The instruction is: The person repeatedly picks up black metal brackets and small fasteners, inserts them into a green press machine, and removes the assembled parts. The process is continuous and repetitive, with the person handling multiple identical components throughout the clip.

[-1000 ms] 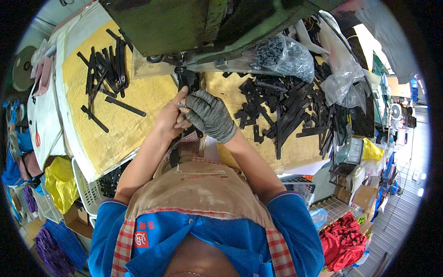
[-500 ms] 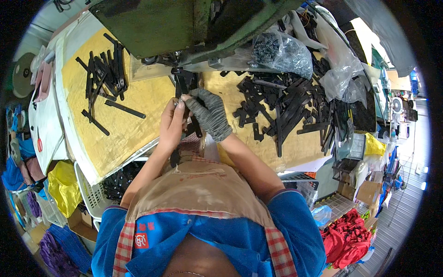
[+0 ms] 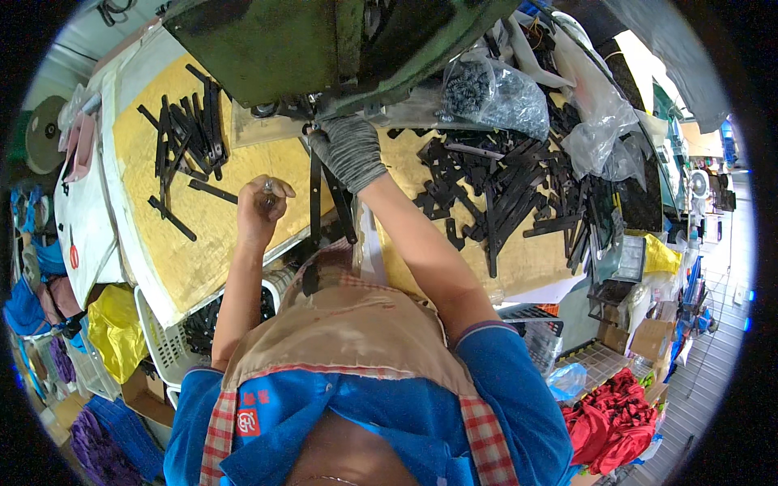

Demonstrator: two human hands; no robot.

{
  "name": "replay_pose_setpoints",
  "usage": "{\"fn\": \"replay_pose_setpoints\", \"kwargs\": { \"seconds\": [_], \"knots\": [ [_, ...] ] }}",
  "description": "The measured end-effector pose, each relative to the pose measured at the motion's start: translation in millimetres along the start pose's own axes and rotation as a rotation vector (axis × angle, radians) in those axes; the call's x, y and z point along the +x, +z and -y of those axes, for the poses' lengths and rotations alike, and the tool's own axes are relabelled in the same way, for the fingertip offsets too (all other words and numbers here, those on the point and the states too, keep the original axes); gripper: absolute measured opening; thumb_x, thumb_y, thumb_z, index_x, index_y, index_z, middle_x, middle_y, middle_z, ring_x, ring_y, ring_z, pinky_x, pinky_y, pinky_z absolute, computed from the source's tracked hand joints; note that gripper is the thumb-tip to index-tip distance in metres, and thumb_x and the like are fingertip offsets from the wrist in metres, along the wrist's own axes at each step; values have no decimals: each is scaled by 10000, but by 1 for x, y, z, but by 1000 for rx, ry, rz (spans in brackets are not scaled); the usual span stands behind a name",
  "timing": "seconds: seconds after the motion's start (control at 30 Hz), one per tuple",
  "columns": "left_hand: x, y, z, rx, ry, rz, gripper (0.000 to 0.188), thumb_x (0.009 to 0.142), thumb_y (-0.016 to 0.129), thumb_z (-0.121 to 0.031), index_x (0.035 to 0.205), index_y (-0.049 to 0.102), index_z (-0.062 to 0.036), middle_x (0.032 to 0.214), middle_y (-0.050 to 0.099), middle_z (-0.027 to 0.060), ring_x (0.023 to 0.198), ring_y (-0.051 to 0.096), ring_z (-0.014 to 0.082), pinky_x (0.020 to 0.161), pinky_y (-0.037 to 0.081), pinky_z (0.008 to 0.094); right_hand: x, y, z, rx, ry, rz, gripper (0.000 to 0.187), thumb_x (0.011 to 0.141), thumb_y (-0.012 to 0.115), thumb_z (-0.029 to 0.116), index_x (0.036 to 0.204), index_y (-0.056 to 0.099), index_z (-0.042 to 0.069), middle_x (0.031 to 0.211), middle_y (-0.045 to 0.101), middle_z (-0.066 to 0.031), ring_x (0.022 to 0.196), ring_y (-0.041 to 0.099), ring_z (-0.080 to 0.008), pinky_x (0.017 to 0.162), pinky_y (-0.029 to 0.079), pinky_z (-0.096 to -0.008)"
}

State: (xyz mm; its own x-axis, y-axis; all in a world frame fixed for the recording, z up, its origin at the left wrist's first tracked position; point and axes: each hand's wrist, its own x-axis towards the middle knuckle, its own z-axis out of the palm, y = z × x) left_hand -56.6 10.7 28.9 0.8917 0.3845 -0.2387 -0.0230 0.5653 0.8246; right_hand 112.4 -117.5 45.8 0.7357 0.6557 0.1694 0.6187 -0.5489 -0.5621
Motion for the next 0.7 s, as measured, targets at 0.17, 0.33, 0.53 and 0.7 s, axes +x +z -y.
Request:
{"fn": "replay_pose_setpoints", "kwargs": {
  "seconds": [0.17,0.33,0.53,0.7],
  "knots": [
    [3,-29,14,-174,40,87,378,892,509,-348,1075,613,-33,1074,652,154,648,408,121,519,312,250,-9,-11,-8,216,-37,-65,361,822,719,385,975,711,58,908,717,-127,824,675,-293,724,524,-391],
    [12,-2,48,96,-278,85,389,947,570,-424,1082,648,-67,967,630,16,752,487,75,617,386,249,0,1,-59,1173,436,380,275,847,741,243,1009,697,24,760,622,4,627,550,-114,565,426,-262],
    [12,28,49,129,-400,193,384,988,588,-325,794,682,-8,646,581,-22,561,484,54,540,385,201,3,37,-75,1676,538,156,124,900,655,161,947,630,49,834,621,-40,670,569,-156,630,481,-340],
    [7,25,45,109,-397,216,391,997,561,-327,914,697,30,584,507,-15,509,460,89,493,367,236,-17,31,-77,1781,562,-25,214,947,614,188,1130,627,77,907,640,-34,723,581,-165,676,512,-339]
  ]
}}
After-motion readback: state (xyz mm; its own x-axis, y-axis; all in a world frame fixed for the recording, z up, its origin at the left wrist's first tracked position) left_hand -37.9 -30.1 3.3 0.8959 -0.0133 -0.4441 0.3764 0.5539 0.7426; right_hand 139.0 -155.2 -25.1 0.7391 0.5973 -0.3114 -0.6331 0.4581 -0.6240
